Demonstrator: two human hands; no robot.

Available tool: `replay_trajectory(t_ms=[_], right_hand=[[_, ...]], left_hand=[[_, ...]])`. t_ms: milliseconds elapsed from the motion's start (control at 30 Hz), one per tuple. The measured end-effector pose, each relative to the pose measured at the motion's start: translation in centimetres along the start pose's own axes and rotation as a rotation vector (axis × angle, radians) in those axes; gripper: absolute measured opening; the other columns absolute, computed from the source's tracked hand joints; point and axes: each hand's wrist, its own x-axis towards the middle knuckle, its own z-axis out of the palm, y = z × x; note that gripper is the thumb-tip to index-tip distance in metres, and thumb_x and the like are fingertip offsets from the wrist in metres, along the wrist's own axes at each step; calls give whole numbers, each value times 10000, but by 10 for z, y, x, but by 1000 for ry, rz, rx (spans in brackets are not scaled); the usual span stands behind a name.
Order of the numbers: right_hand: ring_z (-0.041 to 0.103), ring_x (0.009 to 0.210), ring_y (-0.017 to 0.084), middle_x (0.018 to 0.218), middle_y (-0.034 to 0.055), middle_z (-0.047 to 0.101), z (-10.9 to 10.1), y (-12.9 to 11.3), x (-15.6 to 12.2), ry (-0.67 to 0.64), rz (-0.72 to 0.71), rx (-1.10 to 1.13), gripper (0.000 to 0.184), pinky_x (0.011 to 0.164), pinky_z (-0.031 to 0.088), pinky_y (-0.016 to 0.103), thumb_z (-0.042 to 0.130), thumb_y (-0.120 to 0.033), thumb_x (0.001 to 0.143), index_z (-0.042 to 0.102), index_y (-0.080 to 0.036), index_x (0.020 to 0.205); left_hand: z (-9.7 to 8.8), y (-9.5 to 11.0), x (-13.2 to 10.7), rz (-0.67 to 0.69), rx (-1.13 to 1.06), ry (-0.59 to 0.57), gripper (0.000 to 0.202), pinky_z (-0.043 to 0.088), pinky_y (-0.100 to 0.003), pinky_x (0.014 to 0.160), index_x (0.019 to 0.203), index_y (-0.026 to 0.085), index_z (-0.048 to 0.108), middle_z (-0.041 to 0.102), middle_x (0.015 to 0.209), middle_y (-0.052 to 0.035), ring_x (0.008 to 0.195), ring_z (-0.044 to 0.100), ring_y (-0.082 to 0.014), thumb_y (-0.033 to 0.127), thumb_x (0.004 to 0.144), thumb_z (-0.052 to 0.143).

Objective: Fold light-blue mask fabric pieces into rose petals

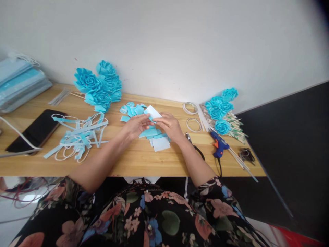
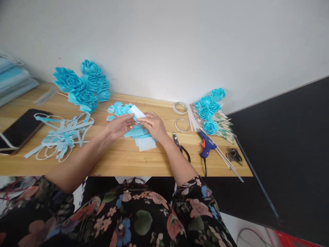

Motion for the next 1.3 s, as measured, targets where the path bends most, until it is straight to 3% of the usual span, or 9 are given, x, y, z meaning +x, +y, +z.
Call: replay_trajectory(t_ms=[167, 367, 600, 967, 1067, 1200, 1300], right_hand=[[644, 1008, 209, 950, 36, 735, 2, -1, 0, 16, 74, 36, 177, 926, 487, 375, 606, -303, 931, 773, -273, 982], [658, 982, 200, 949, 31, 749, 2, -3, -1, 14, 125, 88, 171, 919, 488, 359, 606, -295, 918, 768, -263, 964], [687, 939, 196, 968, 26, 759, 4, -10, 0, 92, 327, 155, 166, 892, 506, 331, 662, -370, 844, 731, -226, 891], [628, 796, 157, 845, 3, 696, 6, -12, 2, 163, 488, 268, 203, 800, 497, 300, 689, -396, 778, 643, -205, 830], [630, 789, 147, 834, -5, 690, 7, -10, 2, 172, 504, 349, 238, 789, 505, 290, 695, -382, 769, 645, -207, 922], [668, 843, 158, 887, -3, 724, 10, -6, 1, 143, 525, 485, 467, 838, 527, 312, 691, -385, 780, 616, -226, 1213], [687, 930, 176, 1014, 28, 750, 11, -6, 1, 133, 535, 522, 421, 906, 527, 334, 691, -402, 787, 667, -214, 1162]], left_hand=[[0, -3, -1, 36, 43, -39, 128, 319, -193, 430, 728, 114, 635, 671, 652, -26, 593, 667, -127, 151, 821, 715], [0, -6, -2, 123, 142, -23, 174, 335, -207, 452, 689, 109, 633, 670, 655, -41, 597, 646, -126, 196, 749, 771], [-6, -13, 4, 198, 230, -18, 311, 357, -230, 481, 714, 121, 663, 658, 666, -27, 588, 588, -118, 347, 624, 857], [-7, -15, 4, 207, 288, -47, 314, 387, -243, 516, 681, 125, 670, 683, 710, -62, 596, 568, -118, 379, 635, 849], [-6, -14, 3, 206, 289, -43, 312, 388, -242, 518, 664, 125, 659, 690, 721, -69, 598, 570, -117, 370, 636, 851], [-5, -14, 2, 222, 294, -49, 322, 396, -239, 518, 668, 130, 659, 691, 728, -65, 601, 571, -117, 386, 632, 851], [-4, -15, 1, 259, 345, -48, 327, 416, -243, 526, 683, 136, 665, 674, 701, -52, 598, 571, -121, 420, 657, 827]])
